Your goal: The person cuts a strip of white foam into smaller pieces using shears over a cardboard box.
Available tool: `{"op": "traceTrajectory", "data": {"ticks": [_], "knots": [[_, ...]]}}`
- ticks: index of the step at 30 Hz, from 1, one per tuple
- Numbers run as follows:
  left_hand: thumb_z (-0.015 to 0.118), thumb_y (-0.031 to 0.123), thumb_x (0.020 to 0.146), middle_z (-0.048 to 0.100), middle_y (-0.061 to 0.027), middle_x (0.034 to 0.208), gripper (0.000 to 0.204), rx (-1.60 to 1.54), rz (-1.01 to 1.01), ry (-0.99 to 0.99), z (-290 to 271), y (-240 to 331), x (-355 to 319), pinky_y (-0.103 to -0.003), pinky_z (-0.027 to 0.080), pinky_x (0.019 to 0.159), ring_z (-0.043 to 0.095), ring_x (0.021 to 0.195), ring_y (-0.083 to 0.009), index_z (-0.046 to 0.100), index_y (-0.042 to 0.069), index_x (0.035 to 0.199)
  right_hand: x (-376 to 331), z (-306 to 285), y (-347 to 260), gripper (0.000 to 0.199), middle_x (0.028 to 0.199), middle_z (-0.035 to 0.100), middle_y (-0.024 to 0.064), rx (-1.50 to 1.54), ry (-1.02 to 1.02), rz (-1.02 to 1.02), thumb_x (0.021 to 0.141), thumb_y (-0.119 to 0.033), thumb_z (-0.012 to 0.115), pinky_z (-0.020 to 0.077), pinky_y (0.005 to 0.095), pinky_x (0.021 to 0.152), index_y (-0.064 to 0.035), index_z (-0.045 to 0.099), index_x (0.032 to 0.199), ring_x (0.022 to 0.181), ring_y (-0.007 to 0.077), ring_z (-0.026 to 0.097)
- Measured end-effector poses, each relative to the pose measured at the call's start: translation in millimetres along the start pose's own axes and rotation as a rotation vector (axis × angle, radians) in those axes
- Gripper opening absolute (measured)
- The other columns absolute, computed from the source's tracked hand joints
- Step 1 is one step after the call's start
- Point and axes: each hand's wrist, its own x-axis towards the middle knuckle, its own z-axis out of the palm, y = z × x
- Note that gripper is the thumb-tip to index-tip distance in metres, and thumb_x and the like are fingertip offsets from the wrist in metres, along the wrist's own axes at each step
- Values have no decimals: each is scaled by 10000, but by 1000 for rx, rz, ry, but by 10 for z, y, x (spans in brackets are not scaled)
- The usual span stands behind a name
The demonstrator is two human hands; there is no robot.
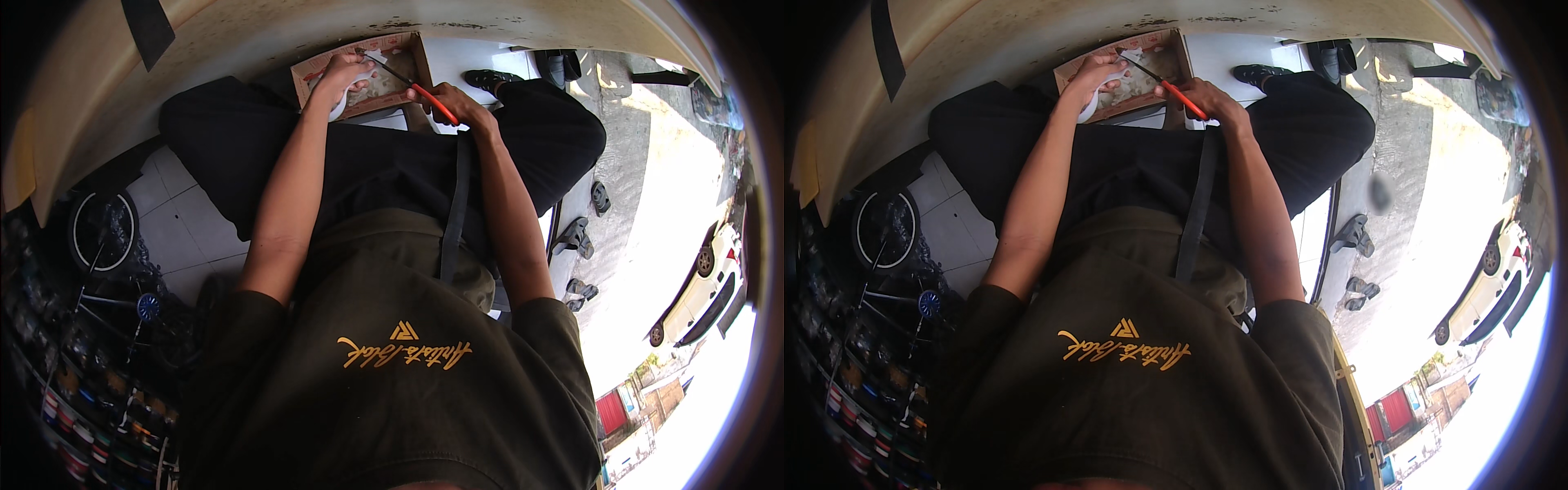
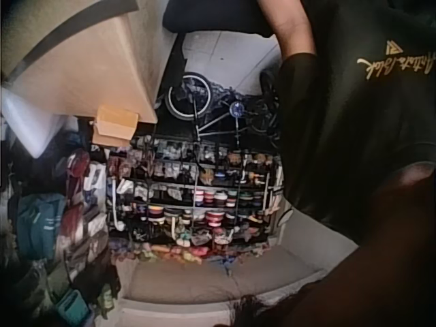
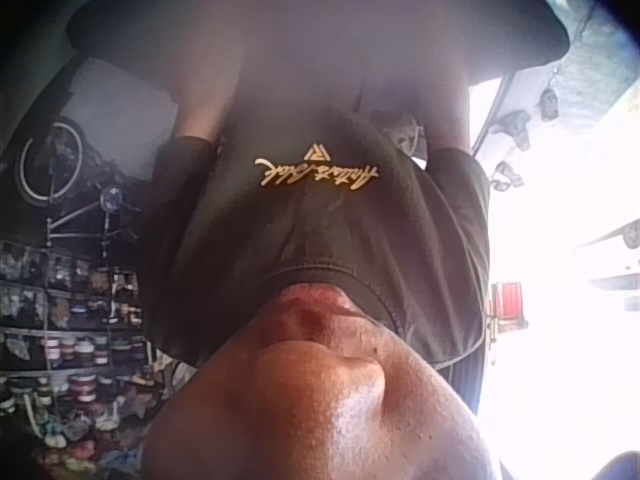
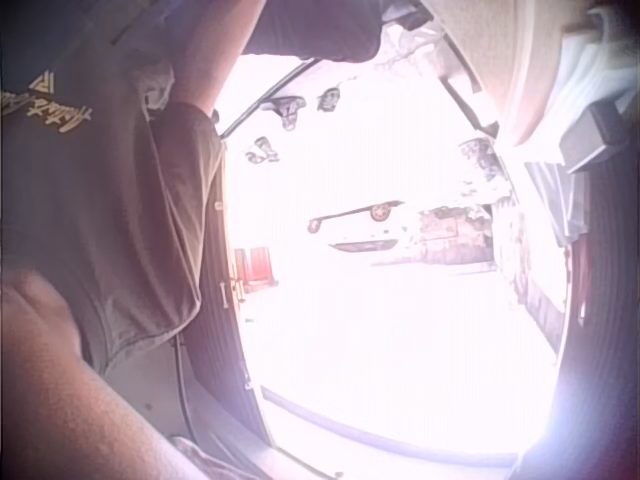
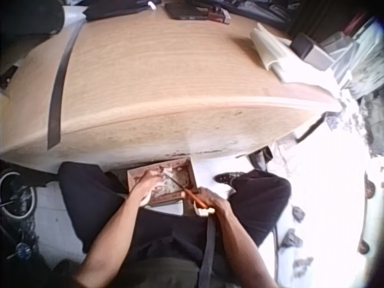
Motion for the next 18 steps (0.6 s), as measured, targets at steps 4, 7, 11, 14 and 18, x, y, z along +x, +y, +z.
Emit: {"op": "traceTrajectory", "data": {"ticks": [4,7,11,14,18], "knots": [[618,94,835,608,-99,770,171,-9,-11,-7,-22,0,7,-210,337,429,413,454,-72,567,-27,945,27,3,27,644,426,381,-27,52,-14,-38,711,-673,604,300,287,408,-76,494,494,399,89,388],[621,90,830,609,-96,756,170,8,-15,15,-4,13,-1,-208,336,430,411,450,-69,568,-32,936,67,-5,106,633,422,394,-24,4,-2,-129,724,-650,611,313,280,403,-62,512,511,386,94,402],[618,83,828,615,-99,749,161,41,-34,47,21,30,-1,-205,336,429,418,454,-68,572,-34,929,129,-13,173,644,417,413,-11,-33,-1,-194,723,-666,596,336,268,403,-34,583,603,378,112,425],[602,85,831,620,-102,754,147,64,-32,37,16,11,-19,-203,339,431,428,462,-69,580,-35,913,37,-40,63,764,472,461,28,43,-45,61,670,-768,534,366,288,439,-9,618,697,440,138,470],[588,131,847,617,-73,795,173,96,-81,37,6,-11,-5,-191,349,441,443,499,-62,585,-11,944,-92,-48,-20,942,565,515,84,-9,-42,115,581,-880,433,406,319,519,14,639,793,556,173,523]]}}
